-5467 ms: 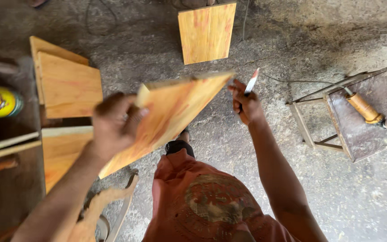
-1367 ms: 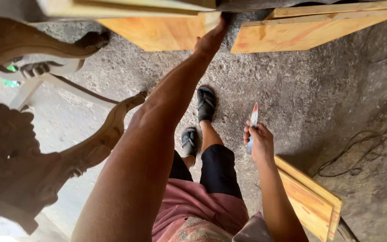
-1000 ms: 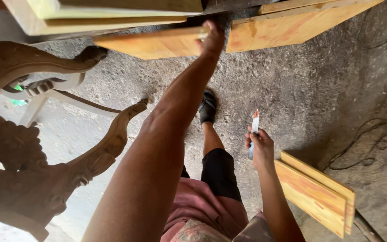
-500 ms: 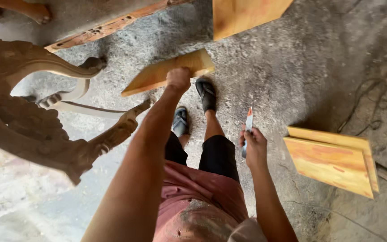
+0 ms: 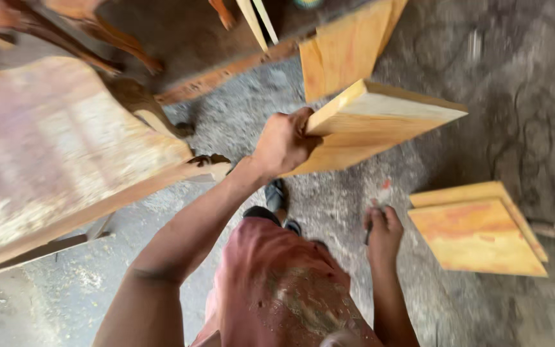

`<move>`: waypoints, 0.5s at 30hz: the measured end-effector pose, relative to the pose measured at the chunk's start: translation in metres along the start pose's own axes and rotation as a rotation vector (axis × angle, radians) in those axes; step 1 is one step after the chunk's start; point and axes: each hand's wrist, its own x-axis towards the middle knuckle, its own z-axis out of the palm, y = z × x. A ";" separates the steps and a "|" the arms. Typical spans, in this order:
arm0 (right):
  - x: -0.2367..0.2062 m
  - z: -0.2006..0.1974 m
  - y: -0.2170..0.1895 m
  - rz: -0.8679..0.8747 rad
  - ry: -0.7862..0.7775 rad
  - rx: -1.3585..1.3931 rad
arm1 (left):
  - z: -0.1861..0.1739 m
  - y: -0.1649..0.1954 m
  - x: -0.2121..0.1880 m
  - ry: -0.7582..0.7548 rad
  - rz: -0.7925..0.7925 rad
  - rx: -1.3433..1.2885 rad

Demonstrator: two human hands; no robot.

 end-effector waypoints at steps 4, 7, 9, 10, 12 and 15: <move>-0.024 -0.021 -0.019 -0.132 -0.019 0.139 | -0.103 0.090 -0.049 0.103 0.091 0.062; -0.049 -0.033 -0.029 -0.183 -0.067 0.117 | -0.178 0.135 -0.082 0.199 0.180 0.188; -0.067 -0.028 -0.034 -0.164 -0.081 0.141 | -0.227 0.156 -0.097 0.265 0.207 0.354; -0.076 -0.024 -0.036 -0.118 -0.070 0.169 | -0.249 0.164 -0.104 0.281 0.189 0.460; -0.093 -0.013 -0.040 -0.106 -0.129 0.130 | -0.287 0.174 -0.124 0.314 0.201 0.646; -0.112 0.014 -0.047 -0.103 -0.221 0.132 | -0.343 0.179 -0.142 0.341 0.204 0.860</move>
